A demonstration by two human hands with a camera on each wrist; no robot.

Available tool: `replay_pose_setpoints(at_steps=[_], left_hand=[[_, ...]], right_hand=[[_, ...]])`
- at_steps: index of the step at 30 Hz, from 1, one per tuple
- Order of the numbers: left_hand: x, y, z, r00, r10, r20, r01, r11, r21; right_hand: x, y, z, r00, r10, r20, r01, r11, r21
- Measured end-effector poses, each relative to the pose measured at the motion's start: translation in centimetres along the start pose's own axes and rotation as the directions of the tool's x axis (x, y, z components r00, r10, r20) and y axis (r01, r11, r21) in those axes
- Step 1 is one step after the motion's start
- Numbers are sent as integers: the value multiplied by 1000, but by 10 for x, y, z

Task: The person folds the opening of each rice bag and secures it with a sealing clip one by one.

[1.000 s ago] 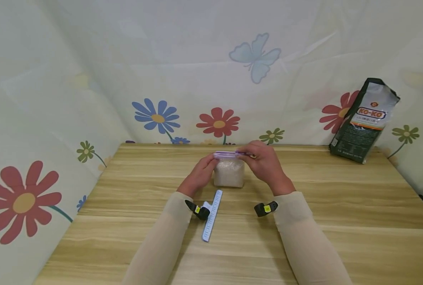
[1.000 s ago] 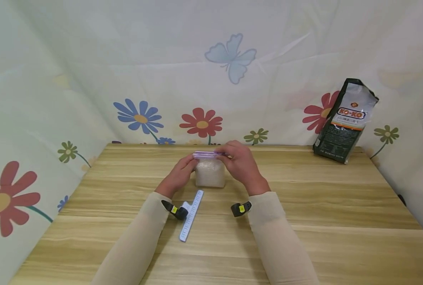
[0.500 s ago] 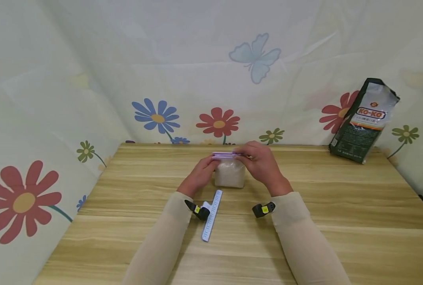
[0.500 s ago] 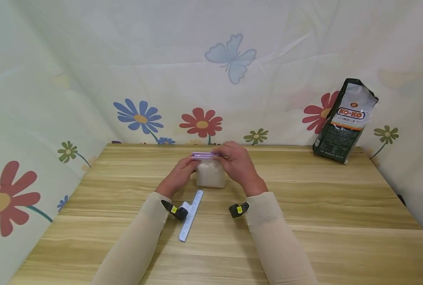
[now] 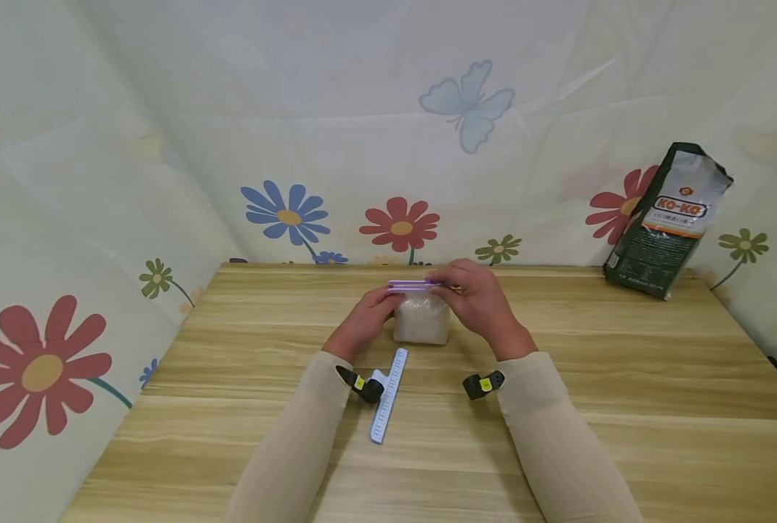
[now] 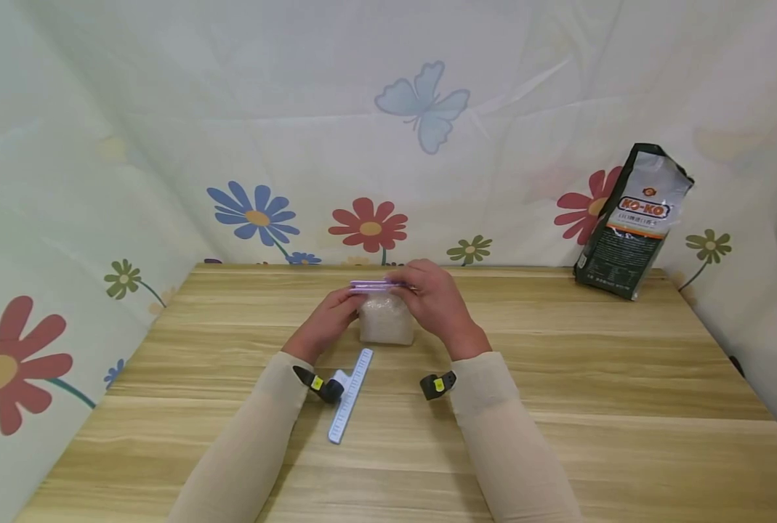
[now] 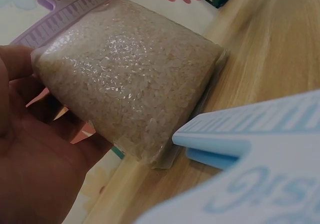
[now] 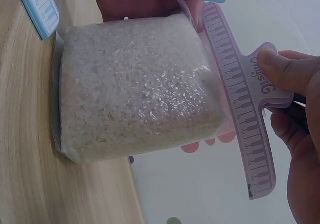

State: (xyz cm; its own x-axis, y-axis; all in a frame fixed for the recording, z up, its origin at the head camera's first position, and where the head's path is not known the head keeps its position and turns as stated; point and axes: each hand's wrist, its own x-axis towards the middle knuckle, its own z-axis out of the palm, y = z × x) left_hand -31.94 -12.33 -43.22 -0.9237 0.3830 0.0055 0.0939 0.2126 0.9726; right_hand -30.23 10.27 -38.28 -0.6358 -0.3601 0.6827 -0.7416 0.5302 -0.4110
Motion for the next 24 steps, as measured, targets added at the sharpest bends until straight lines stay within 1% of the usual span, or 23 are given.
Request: replay_pose_setpoints(at_steps=[5,9,13,18,22,24], left_hand=[[-1,1,-1,1000,-14,4,14,1000,-13],[1,1,-1,1000,-12,6,12,1000,-23],[2,-1,-1,1000,-8,5,8,999,-33],[1,-1,0,1000,-15,1,15,1000,-22],[2,-1,1,1000,-12,-2,12,1000,20],[2,-1,2,1000,-12,4,12,999,34]], right_hand=[[0,0,1,1000,-9,-6,9,1000,-19],[0,1,3,1000,-7,-2,7,999,-44],[0,1,3,1000,5,10,-5,1000,-26],[0,3,4,998,49,39,-49,999,-8],[-2,6,5,991,110,73,-109,994,-8],[-3,7,5,985,152,87,-152,988,-2]])
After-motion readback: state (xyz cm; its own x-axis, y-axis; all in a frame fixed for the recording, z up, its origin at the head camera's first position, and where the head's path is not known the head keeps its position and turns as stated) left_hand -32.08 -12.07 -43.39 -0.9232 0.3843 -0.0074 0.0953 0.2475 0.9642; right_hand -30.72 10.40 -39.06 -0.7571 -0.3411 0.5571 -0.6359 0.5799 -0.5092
